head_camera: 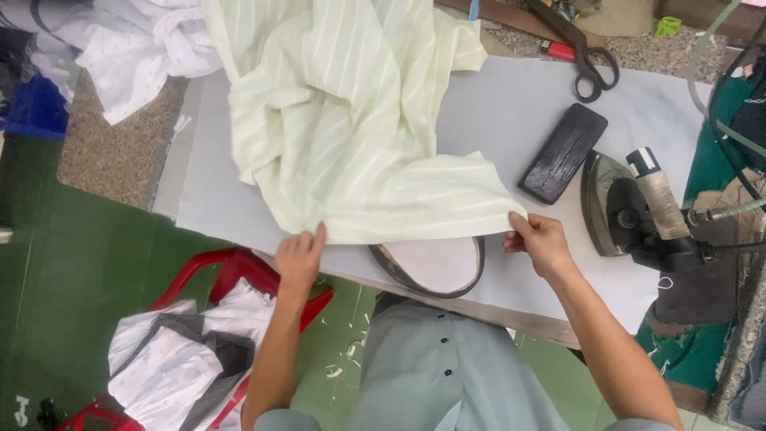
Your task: The person irons a light-colored striped shirt on a flat ironing board, smoothing the fabric and using a steam iron. They then place a collar piece on a curved collar board and iron it, using scissors to trim a loose thread before continuing to press the collar.
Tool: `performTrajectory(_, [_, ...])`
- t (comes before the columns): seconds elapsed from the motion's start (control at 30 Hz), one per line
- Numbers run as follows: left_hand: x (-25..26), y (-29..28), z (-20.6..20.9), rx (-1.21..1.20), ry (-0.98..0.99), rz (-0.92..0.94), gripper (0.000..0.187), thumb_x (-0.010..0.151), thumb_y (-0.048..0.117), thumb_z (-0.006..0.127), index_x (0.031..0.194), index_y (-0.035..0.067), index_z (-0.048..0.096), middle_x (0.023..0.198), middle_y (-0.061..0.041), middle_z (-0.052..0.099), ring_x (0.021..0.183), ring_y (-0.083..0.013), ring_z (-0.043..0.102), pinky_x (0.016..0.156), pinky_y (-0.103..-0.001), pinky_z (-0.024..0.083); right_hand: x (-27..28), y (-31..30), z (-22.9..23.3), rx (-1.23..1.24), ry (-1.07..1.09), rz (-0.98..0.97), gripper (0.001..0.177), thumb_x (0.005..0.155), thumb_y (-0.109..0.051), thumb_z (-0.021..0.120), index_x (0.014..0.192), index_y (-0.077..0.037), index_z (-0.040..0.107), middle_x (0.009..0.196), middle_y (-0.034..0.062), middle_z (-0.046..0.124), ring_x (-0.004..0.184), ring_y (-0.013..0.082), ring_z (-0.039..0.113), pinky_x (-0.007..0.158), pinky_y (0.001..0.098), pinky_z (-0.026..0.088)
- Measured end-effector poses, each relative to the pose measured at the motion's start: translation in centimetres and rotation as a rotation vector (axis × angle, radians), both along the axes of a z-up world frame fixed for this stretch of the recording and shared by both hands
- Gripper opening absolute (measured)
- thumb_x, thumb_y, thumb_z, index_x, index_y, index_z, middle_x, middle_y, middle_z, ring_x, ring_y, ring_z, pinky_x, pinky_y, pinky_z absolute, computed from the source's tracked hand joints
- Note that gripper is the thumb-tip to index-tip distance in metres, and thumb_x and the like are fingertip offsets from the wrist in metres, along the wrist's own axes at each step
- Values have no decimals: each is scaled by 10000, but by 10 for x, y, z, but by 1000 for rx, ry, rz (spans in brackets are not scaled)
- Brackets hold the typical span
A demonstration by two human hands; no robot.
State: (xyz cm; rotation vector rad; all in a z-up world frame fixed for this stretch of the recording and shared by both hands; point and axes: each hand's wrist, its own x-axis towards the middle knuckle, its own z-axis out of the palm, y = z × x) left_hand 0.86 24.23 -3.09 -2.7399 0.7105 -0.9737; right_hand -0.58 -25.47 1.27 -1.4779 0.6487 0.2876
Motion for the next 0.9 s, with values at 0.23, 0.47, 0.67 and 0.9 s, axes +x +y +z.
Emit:
performTrajectory(0.23, [-16, -17, -5, -1, 117, -2, 225, 1033, 65, 573, 1168, 186, 707, 751, 21, 425, 593, -140, 460, 579, -286, 408, -14, -16, 11, -72, -1, 9, 356, 1021, -52, 667, 1244, 211, 580, 728, 246, 631, 610, 318, 696, 619, 477, 639])
performTrajectory(0.47, [-18, -69, 118, -9, 764, 183, 667, 864, -81, 674, 1491, 106, 543, 1314, -234, 585, 1248, -356, 557, 971, -442, 451, -18, 12, 50, -909, -91, 350, 558, 1047, -125, 642, 1483, 137, 412, 1208, 310, 607, 1021, 405, 715, 850, 550, 610])
performTrajectory(0.67, [-18, -165, 88, -445, 380, -252, 430, 974, 154, 621, 1392, 51, 621, 1370, -200, 617, 1307, -371, 582, 1101, -503, 457, -36, 67, -2, -1226, -1017, 529, 560, 984, -377, 580, 1419, -26, 600, 1403, 210, 605, 1363, 387, 536, 1148, 530, 402])
performTrajectory(0.9, [15, -176, 34, -307, 657, -210, 635, 1021, 511, 474, 1580, 214, 427, 1648, -103, 362, 1531, -342, 292, 1237, -585, 190, -41, 88, -31, -1187, -967, 739, 711, 1003, -637, 397, 1482, -130, 537, 1581, 110, 489, 1486, 303, 410, 1212, 556, 281])
